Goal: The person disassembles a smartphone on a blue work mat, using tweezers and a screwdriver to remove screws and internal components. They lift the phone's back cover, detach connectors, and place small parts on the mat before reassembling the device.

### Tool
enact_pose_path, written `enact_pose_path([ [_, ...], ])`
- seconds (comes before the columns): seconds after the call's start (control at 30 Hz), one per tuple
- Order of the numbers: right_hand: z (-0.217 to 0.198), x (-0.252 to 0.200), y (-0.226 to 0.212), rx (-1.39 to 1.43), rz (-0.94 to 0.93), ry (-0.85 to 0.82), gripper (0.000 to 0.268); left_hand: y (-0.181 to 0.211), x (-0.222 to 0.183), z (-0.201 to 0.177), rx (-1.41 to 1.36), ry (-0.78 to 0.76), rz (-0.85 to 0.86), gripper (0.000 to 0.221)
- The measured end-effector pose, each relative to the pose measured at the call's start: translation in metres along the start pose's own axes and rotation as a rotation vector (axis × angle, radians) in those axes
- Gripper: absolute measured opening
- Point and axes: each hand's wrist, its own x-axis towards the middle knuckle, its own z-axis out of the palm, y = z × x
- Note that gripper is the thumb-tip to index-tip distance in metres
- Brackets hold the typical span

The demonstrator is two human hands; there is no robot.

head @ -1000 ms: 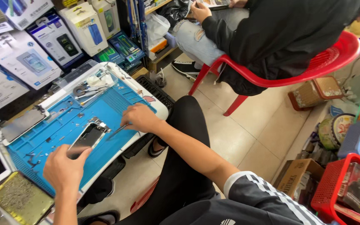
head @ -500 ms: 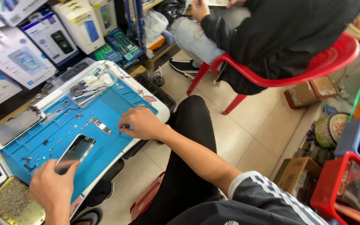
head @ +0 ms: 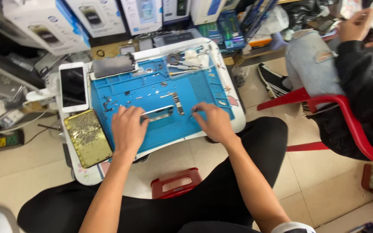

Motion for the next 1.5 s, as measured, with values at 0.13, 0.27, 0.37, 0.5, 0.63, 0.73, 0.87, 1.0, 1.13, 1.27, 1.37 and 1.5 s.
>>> enact_pose_path([
  [0.13, -0.020, 0.010, -0.008, 0.523, -0.036, 0.051, 0.011, -0.005, 0.008, 0.012, -0.055, -0.029, 0.045, 0.027],
  [0.27, -0.024, 0.027, -0.010, 0.691, -0.094, 0.045, 0.015, -0.009, 0.013, 0.005, -0.126, -0.050, 0.092, 0.029],
  [0.37, -0.023, 0.042, -0.019, 0.551, -0.111, 0.030, 0.033, -0.012, 0.011, 0.016, -0.114, -0.042, 0.094, 0.029],
  [0.5, 0.001, 0.075, -0.010, 0.721, -0.105, -0.064, 0.021, -0.014, 0.020, 0.012, -0.124, -0.077, 0.118, 0.029],
  [0.63, -0.014, 0.116, -0.034, 0.801, -0.190, -0.148, 0.033, -0.018, 0.037, 0.002, -0.166, -0.099, 0.153, 0.026],
  [0.73, 0.001, 0.148, -0.027, 0.673, -0.326, -0.115, 0.036, -0.022, 0.035, 0.008, -0.161, -0.109, 0.125, 0.026],
  [0.87, 0.029, 0.184, -0.002, 0.301, -0.427, 0.124, 0.016, -0.026, 0.035, 0.018, -0.124, -0.091, 0.158, 0.025],
  [1.0, 0.034, 0.201, 0.008, 0.302, -0.505, 0.166, 0.004, -0.023, 0.037, 0.007, -0.126, -0.045, 0.224, 0.016],
  [1.13, 0.031, 0.202, -0.013, 0.356, -0.464, 0.174, 0.007, -0.018, 0.035, 0.009, -0.183, -0.049, 0.230, 0.021],
  [1.27, 0.031, 0.202, -0.030, 0.403, -0.441, 0.016, 0.010, -0.015, 0.033, 0.012, -0.145, -0.046, 0.224, 0.023],
  [1.37, 0.037, 0.203, -0.029, 0.293, -0.491, -0.073, 0.014, -0.015, 0.030, 0.021, -0.081, -0.044, 0.207, 0.022],
  [1.5, 0.044, 0.201, -0.012, 0.046, -0.552, -0.046, 0.012, -0.011, 0.026, 0.026, -0.038, -0.056, 0.179, 0.016],
])
